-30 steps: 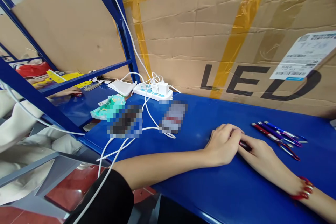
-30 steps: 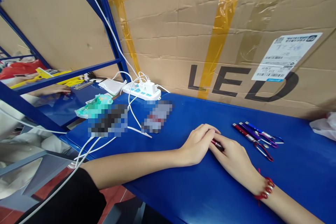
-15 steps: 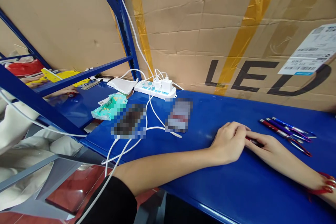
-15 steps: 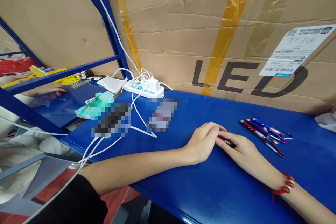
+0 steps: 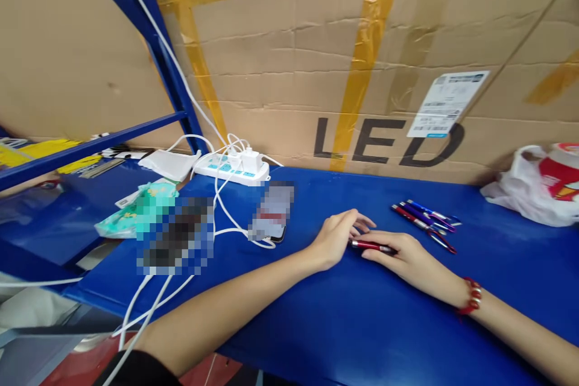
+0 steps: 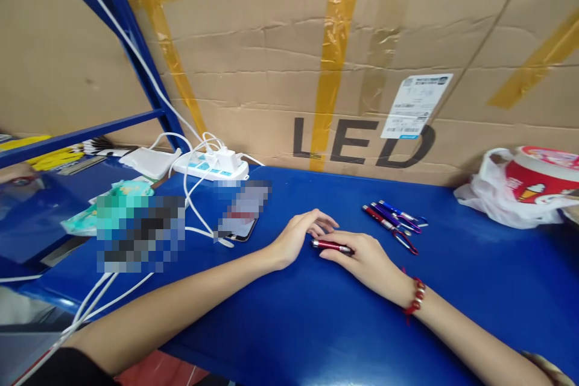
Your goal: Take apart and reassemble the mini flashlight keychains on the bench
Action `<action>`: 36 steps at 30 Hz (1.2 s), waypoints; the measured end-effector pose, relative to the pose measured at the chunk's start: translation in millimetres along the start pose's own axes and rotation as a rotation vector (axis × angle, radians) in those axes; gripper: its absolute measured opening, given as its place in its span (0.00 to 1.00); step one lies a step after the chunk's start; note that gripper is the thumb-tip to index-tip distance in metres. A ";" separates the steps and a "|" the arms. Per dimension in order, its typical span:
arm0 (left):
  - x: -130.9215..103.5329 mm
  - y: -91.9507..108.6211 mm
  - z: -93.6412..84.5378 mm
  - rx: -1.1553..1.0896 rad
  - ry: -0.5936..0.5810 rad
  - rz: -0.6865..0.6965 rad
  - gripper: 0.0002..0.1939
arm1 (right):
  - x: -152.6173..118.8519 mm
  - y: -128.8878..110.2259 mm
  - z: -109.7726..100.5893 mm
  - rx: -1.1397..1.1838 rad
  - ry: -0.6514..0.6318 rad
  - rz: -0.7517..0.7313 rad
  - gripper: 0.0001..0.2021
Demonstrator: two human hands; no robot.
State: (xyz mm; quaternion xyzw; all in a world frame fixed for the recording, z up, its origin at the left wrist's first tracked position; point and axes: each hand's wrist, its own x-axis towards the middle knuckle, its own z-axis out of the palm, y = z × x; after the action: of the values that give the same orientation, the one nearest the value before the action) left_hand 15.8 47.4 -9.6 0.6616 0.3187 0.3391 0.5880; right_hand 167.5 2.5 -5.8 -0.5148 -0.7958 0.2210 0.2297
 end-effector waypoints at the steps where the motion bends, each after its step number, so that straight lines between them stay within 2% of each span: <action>1: 0.6 0.1 -0.4 0.000 -0.015 -0.001 0.23 | -0.9 0.2 -0.7 -0.014 -0.007 -0.010 0.15; 6: -1.9 2.4 1.8 0.032 -0.064 0.038 0.24 | -5.6 4.1 -2.2 -0.040 -0.010 -0.051 0.14; 13: -5.4 6.4 6.0 0.137 -0.045 0.083 0.22 | -8.9 4.0 -2.2 -0.001 0.037 -0.083 0.12; 16: -6.1 6.4 7.5 0.272 0.010 0.109 0.19 | -9.7 3.9 -1.6 -0.021 0.079 -0.073 0.14; 21: -4.8 2.1 7.8 0.489 0.129 0.116 0.08 | -10.3 8.5 -2.3 -0.157 0.180 -0.042 0.14; 27: -5.1 -1.5 8.7 0.703 0.163 0.176 0.11 | -10.7 12.4 -8.9 -0.373 0.223 -0.056 0.13; 31: -9.7 0.9 12.8 0.811 0.146 0.249 0.13 | -10.2 12.8 -23.5 -0.503 0.277 -0.081 0.12; 34: -13.3 2.8 15.2 0.876 0.096 0.315 0.14 | -11.3 16.0 -45.9 -0.556 0.373 0.003 0.14; 36: -15.3 3.4 16.4 0.923 0.017 0.367 0.15 | -12.7 21.3 -61.6 -0.589 0.441 0.089 0.14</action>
State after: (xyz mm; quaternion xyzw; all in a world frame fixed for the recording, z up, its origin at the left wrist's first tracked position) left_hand 20.7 25.2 -8.6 0.8953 0.3188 0.2659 0.1616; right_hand 223.9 5.8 29.0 -0.6284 -0.7333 -0.1242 0.2279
